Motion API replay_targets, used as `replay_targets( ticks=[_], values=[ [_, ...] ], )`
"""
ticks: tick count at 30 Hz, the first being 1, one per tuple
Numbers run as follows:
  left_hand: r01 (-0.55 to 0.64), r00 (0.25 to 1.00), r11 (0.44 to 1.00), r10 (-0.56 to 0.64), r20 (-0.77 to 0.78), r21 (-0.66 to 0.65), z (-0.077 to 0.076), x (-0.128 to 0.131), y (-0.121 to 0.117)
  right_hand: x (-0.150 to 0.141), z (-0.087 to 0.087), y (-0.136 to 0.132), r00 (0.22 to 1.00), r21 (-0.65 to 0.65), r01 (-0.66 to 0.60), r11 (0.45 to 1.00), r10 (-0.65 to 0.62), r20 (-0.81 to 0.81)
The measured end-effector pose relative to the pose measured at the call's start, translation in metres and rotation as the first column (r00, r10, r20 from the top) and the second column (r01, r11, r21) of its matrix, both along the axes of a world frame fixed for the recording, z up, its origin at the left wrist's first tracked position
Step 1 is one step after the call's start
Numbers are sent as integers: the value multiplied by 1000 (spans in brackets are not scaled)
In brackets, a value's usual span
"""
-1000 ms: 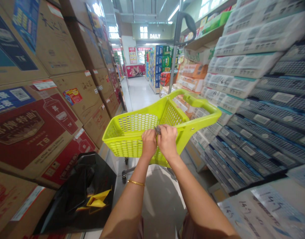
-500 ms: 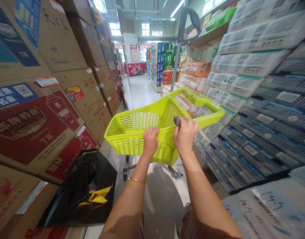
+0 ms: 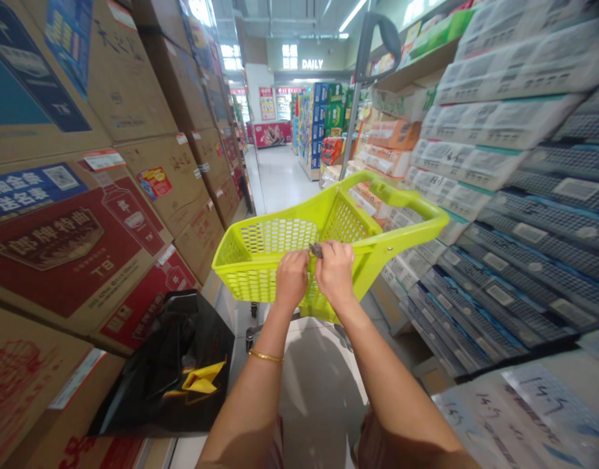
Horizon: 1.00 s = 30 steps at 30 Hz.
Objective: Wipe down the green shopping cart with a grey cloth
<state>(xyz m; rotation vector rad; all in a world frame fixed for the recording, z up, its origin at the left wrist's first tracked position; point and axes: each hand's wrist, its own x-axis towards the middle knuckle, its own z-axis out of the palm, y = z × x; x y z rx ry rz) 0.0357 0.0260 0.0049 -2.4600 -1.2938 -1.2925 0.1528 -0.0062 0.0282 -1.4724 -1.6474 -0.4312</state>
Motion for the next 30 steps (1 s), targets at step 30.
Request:
replay_targets(
  ticks=[30],
  values=[
    [-64,991,991,49,-123,-116,-5,-21,-11,13,2,-4,991,9,129,992,-129,-38]
  ],
)
